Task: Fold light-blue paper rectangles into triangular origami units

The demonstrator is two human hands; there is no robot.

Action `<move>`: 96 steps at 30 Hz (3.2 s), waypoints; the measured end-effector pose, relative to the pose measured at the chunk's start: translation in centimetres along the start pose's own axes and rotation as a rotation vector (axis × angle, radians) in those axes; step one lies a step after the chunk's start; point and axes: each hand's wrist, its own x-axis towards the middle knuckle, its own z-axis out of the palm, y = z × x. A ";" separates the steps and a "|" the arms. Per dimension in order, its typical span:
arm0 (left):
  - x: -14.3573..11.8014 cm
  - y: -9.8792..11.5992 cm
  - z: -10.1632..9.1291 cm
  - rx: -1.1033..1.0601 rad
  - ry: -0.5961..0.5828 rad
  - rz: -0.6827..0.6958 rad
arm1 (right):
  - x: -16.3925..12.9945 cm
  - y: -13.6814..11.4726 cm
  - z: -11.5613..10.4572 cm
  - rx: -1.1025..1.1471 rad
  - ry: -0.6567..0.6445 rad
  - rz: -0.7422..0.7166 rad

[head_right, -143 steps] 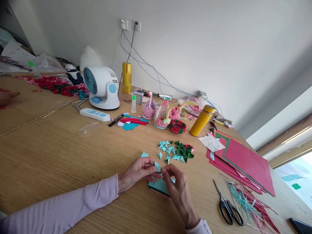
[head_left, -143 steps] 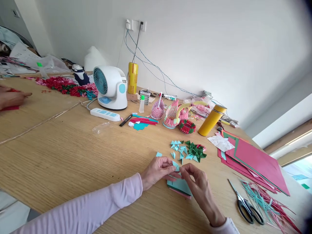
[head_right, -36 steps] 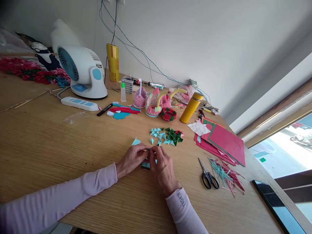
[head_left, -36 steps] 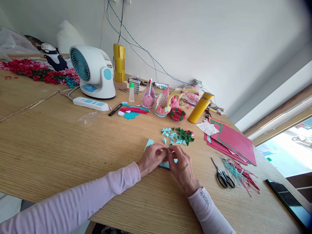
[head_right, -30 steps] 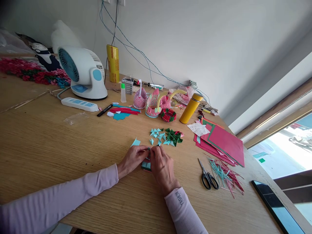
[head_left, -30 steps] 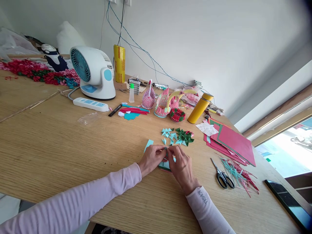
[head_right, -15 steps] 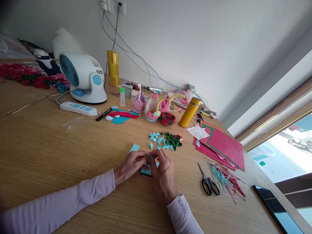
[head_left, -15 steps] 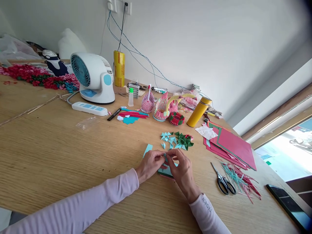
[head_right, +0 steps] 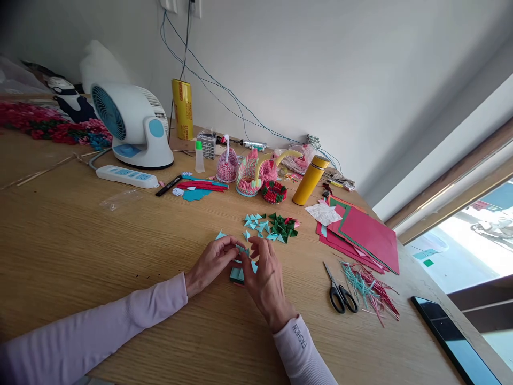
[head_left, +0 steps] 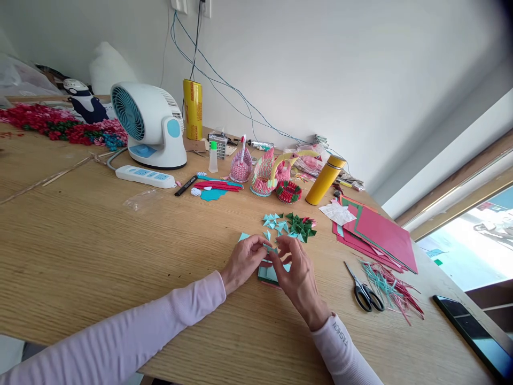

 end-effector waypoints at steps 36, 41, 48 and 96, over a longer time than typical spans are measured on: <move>0.0 0.9 -1.6 0.207 -0.233 -0.142 | 0.0 0.7 -1.7 0.323 -0.229 0.243; -0.2 0.6 -1.0 0.323 -0.161 0.004 | -0.2 0.0 -0.9 0.349 -0.215 0.288; -0.7 0.4 -0.8 0.459 -0.140 0.054 | -0.3 -0.5 -0.4 0.301 -0.163 0.334; -0.5 1.3 -1.7 -0.052 -0.141 -0.062 | -0.4 0.5 -0.8 0.764 -0.165 0.378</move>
